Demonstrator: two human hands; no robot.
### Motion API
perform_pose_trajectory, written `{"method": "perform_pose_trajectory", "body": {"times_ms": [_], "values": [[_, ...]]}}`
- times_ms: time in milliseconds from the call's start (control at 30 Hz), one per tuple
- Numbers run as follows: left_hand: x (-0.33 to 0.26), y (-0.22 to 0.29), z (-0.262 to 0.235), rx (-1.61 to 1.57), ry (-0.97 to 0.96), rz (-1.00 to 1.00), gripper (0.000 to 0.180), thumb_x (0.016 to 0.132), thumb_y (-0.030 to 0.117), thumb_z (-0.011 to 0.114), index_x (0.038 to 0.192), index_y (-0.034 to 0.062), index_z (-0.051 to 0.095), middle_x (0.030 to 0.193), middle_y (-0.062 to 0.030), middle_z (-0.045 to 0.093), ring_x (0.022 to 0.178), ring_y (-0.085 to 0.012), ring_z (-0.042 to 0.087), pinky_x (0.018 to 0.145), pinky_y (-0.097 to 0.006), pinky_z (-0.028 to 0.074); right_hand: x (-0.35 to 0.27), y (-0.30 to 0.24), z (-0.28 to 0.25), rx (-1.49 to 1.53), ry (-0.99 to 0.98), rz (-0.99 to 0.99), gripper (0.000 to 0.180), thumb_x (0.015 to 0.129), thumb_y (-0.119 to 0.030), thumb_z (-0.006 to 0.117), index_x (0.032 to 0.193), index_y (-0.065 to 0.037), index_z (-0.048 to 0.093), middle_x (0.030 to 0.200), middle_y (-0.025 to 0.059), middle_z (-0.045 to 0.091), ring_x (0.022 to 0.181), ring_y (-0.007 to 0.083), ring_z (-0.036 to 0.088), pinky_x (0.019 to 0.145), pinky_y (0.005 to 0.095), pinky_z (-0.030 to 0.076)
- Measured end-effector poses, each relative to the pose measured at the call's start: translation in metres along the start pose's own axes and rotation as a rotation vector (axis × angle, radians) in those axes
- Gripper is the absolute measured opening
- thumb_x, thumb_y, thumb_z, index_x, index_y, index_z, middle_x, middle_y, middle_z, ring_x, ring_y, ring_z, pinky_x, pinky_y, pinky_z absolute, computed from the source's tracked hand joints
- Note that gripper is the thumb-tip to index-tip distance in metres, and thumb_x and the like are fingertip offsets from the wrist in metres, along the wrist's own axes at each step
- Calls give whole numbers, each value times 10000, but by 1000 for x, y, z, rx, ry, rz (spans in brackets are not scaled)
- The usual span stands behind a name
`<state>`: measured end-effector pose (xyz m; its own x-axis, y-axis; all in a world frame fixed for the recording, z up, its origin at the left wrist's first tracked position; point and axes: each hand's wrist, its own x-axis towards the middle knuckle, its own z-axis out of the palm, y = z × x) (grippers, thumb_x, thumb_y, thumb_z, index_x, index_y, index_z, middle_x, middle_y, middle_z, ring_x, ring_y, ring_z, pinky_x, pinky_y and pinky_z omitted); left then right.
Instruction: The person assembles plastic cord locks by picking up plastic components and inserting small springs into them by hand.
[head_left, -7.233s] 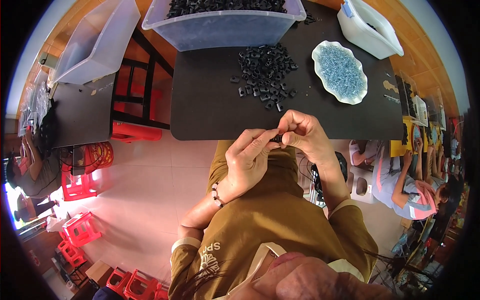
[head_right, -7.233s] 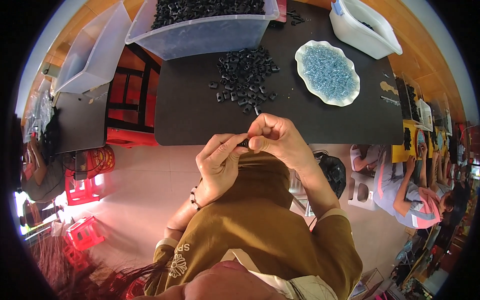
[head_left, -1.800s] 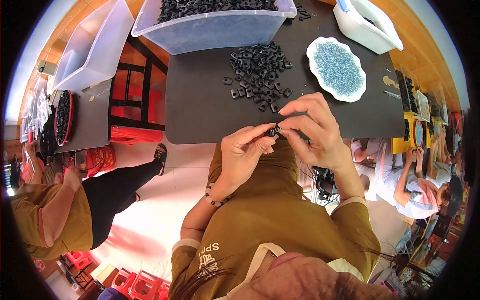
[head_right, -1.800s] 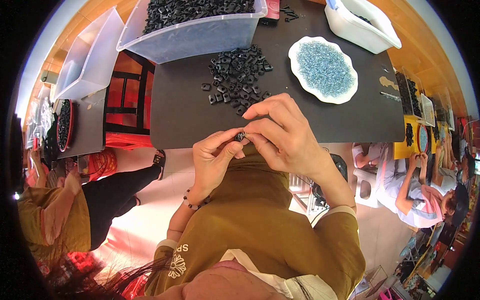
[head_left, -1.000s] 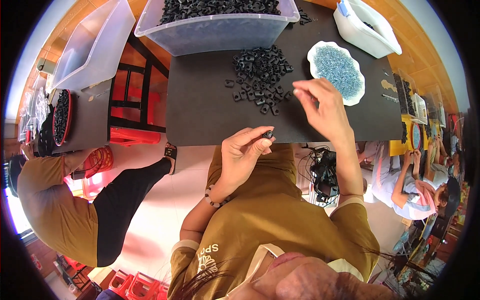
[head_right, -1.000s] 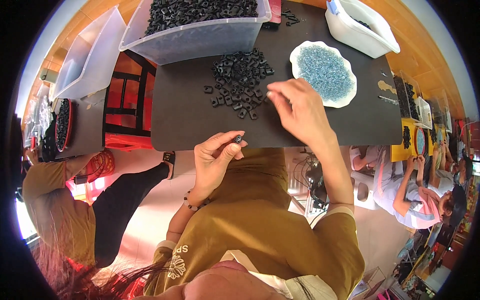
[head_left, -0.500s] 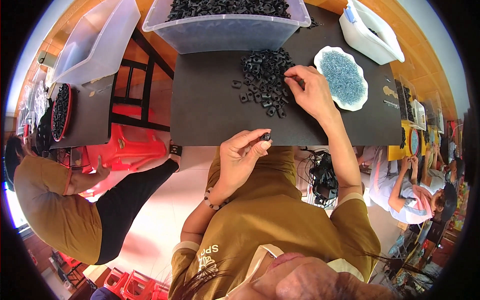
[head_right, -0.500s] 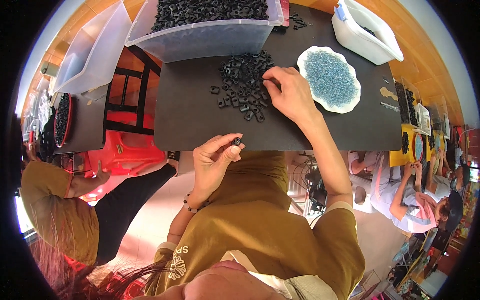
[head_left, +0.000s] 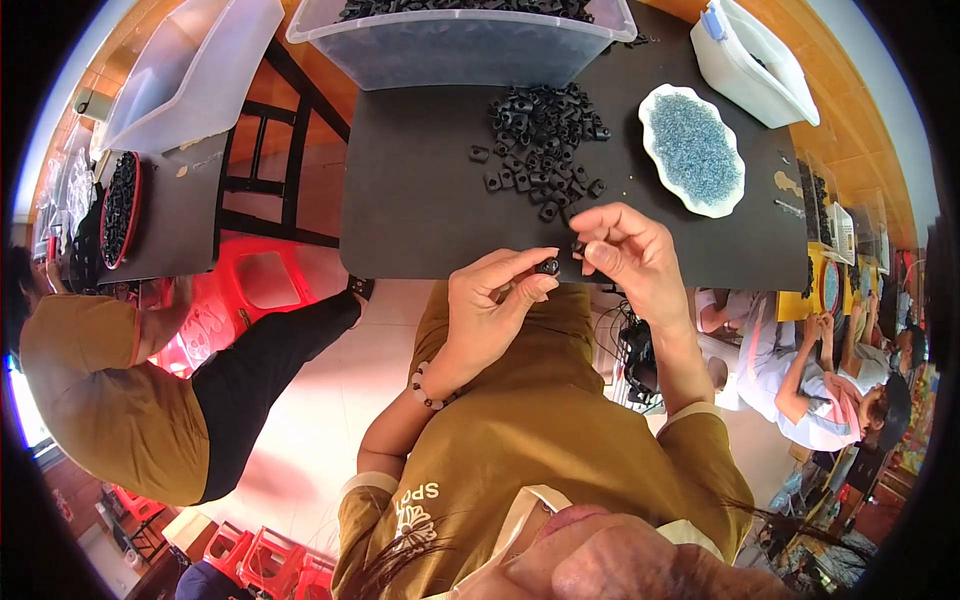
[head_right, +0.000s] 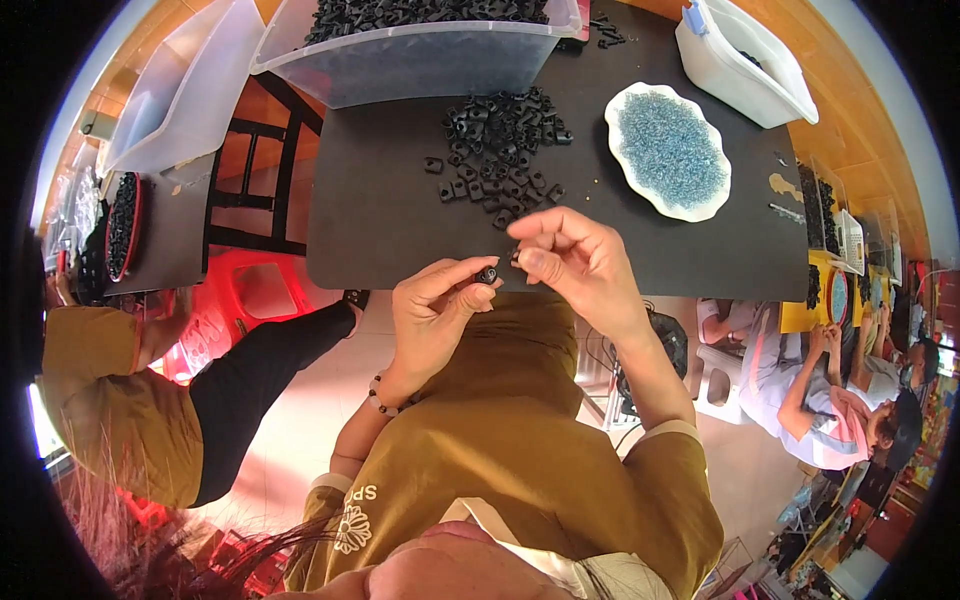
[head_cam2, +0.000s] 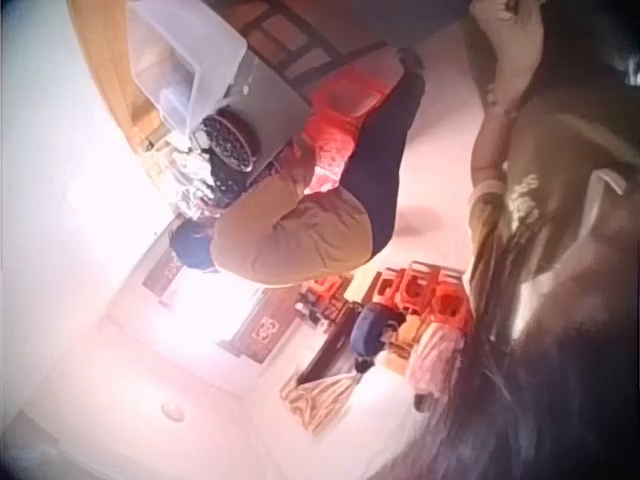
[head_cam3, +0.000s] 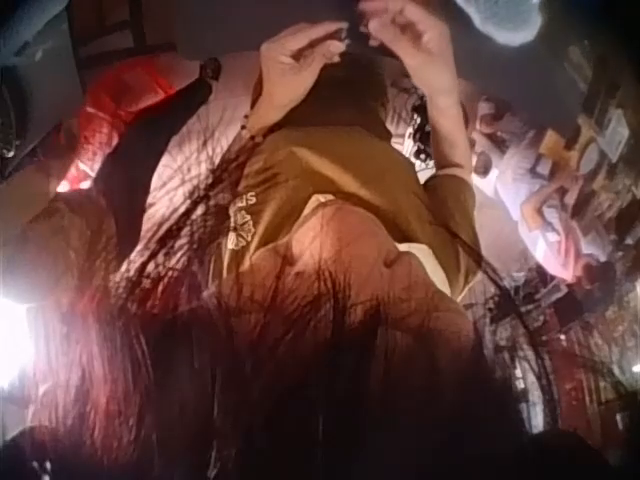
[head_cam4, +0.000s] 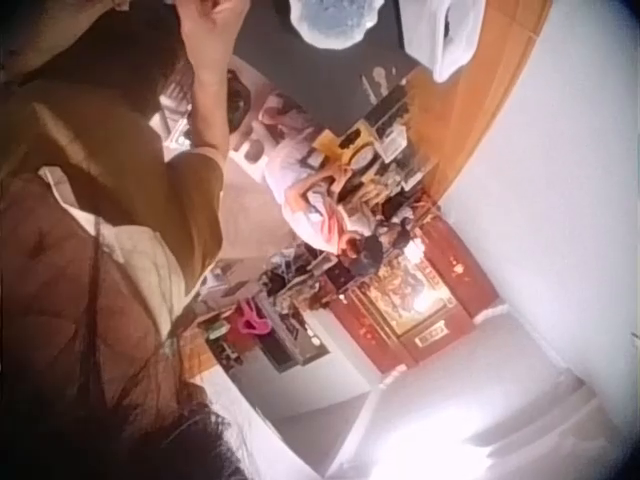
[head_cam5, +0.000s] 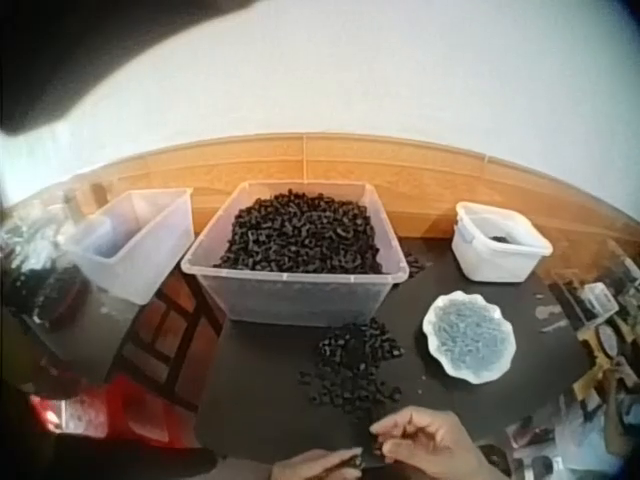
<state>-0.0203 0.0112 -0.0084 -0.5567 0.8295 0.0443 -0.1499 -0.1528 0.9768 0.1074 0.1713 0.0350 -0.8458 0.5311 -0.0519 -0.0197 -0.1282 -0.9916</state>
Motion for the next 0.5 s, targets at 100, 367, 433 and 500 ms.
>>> {"method": "perform_pose_trajectory", "body": {"times_ms": [100,367,433,500], "values": [[0,3,3,80,-13,66,267,906,89,766,1164,22,747,891,-48,705,754,-85,623,667,-233,509,-11,-1,-1,46,-19,106,214,921,-148,773,994,28,676,877,49,668,731,85,604,697,221,508],[-1,4,8,229,-41,237,261,876,58,773,1135,41,761,888,-79,726,717,-139,649,646,-259,516,-18,3,-4,30,-70,67,187,907,-140,787,925,13,682,880,49,662,752,70,569,675,217,461],[-2,3,7,279,-45,259,263,866,36,774,1129,40,762,875,-79,722,715,-141,655,637,-259,517,-19,4,-5,50,-82,77,178,908,-134,786,921,12,683,882,47,660,758,68,562,681,216,459],[-2,5,7,302,-60,274,269,864,16,769,1132,38,759,883,-78,719,713,-143,657,632,-266,522,-20,3,-6,56,-109,118,162,907,-112,780,914,14,679,892,46,658,767,70,564,686,218,460]]}}
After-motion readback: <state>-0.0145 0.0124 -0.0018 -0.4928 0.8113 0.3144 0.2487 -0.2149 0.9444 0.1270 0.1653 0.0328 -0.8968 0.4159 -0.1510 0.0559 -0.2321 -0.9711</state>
